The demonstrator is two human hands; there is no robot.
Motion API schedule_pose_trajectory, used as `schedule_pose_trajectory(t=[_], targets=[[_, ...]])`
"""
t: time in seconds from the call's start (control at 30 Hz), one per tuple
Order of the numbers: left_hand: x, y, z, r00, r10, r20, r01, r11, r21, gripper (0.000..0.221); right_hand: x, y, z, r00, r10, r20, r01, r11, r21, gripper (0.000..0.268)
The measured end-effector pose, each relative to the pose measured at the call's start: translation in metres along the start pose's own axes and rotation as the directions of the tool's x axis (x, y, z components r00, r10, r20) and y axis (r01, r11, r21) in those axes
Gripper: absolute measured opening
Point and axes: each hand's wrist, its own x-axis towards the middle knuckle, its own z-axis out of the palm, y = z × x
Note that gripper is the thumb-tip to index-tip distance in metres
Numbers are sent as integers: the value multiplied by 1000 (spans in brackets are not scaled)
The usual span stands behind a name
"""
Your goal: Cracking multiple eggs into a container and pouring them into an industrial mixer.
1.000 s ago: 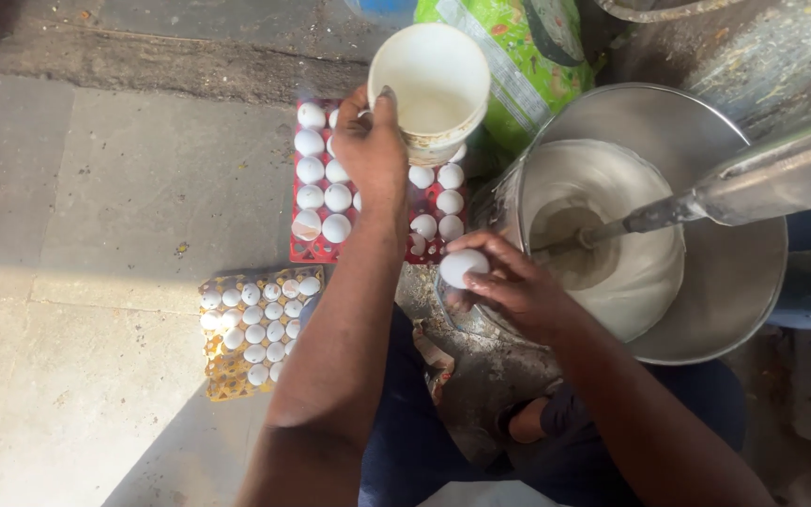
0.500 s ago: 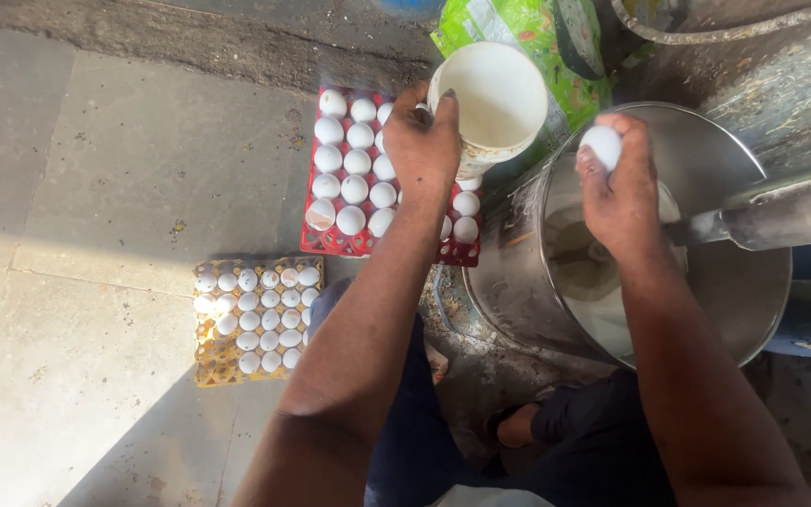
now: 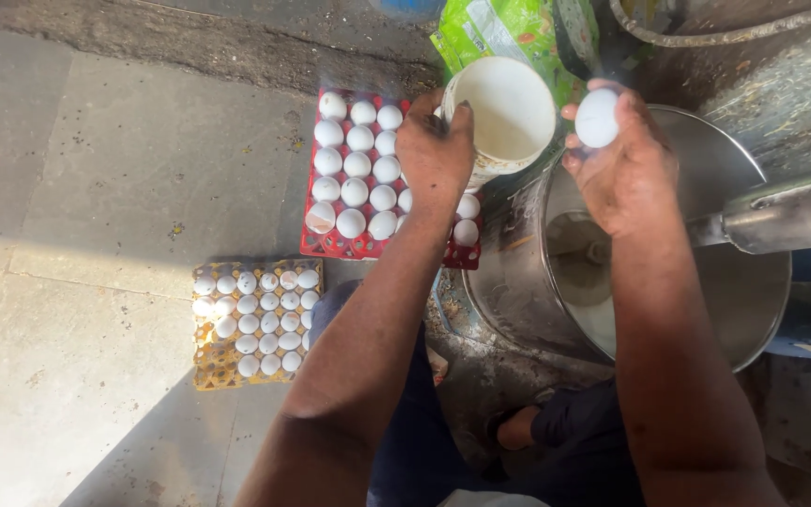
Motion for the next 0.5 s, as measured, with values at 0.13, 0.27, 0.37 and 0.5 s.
schedule_pose_trajectory(t=[0.13, 0.27, 0.37, 0.5], targets=[[1, -7, 0, 995, 95, -44, -96, 995, -19, 35, 6, -8, 9, 981, 90, 173, -115, 984, 139, 38], [2, -3, -3, 997, 75, -25, -75, 997, 8, 35, 6, -18, 23, 974, 106, 198, -137, 979, 150, 42], [3, 0, -3, 998, 55, -6, -55, 998, 31, 35, 6, -15, 19, 971, 87, 224, -119, 984, 131, 35], [5, -2, -4, 998, 56, -10, -56, 998, 0, 35, -1, 17, -9, 907, -403, 123, 385, 673, -632, 30]])
